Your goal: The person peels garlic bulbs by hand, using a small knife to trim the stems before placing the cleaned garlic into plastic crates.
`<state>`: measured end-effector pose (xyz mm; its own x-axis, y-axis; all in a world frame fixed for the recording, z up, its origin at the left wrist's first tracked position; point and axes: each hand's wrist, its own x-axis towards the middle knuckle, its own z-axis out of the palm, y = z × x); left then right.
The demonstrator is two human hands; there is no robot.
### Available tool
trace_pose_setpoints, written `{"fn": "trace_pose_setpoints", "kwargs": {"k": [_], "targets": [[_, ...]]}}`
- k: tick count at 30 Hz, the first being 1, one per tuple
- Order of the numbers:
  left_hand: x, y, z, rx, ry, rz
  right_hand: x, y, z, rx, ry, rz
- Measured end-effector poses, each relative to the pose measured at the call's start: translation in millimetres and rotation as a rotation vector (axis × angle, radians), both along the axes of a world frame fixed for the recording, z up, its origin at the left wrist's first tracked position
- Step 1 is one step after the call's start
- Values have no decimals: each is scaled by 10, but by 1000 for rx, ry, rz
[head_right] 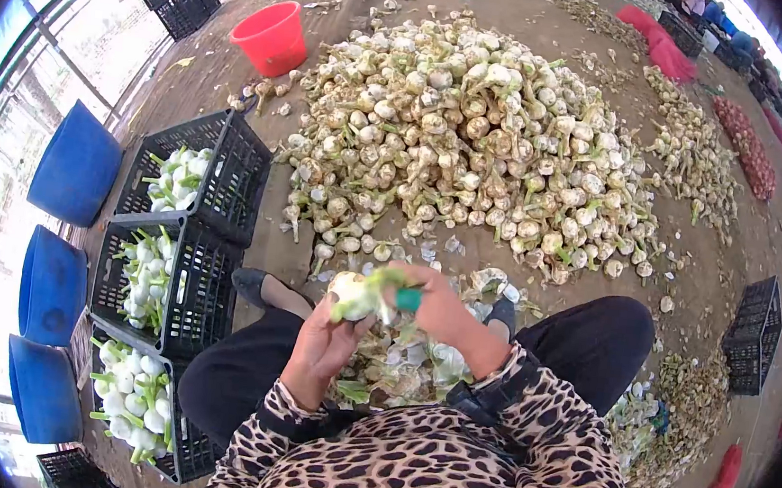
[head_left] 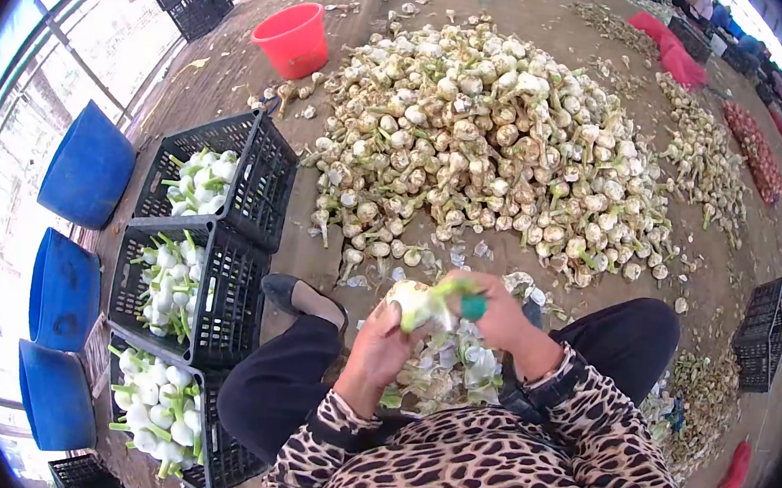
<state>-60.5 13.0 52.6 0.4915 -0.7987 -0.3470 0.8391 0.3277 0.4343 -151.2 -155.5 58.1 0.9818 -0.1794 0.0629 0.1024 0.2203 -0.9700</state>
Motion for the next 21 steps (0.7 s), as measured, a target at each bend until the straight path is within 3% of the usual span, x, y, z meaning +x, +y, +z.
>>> {"fn": "trace_pose_setpoints", "kwargs": {"k": [1,4,5,8,9,12,13,16,19,21], "targets": [[-11,6,39,35,10,-12,-32,1,-13,341,73,-60],[13,22,39,-63,-17,-125,21,55,91,720,137,-267],[32,26,8,-77,33,-129,48,84,172,750,27,-345],[52,79,11,-143,-2,-197,67,-319,40,740,166,-574],[39,72,3,-116,15,-138,99,-410,-7,279,359,-566],[8,36,-73,-31,63,34,-79,-299,-46,-1335,670,80],[32,30,-100,50,-33,15,-80,-241,90,-1279,664,99],[41,4,-86,72,-41,7,-17,11,372,-625,227,-215],[8,-40,-85,78,-103,30,88,205,241,-798,-14,-364],[10,-43,-96,82,-85,45,88,216,219,-914,-46,-340]]}}
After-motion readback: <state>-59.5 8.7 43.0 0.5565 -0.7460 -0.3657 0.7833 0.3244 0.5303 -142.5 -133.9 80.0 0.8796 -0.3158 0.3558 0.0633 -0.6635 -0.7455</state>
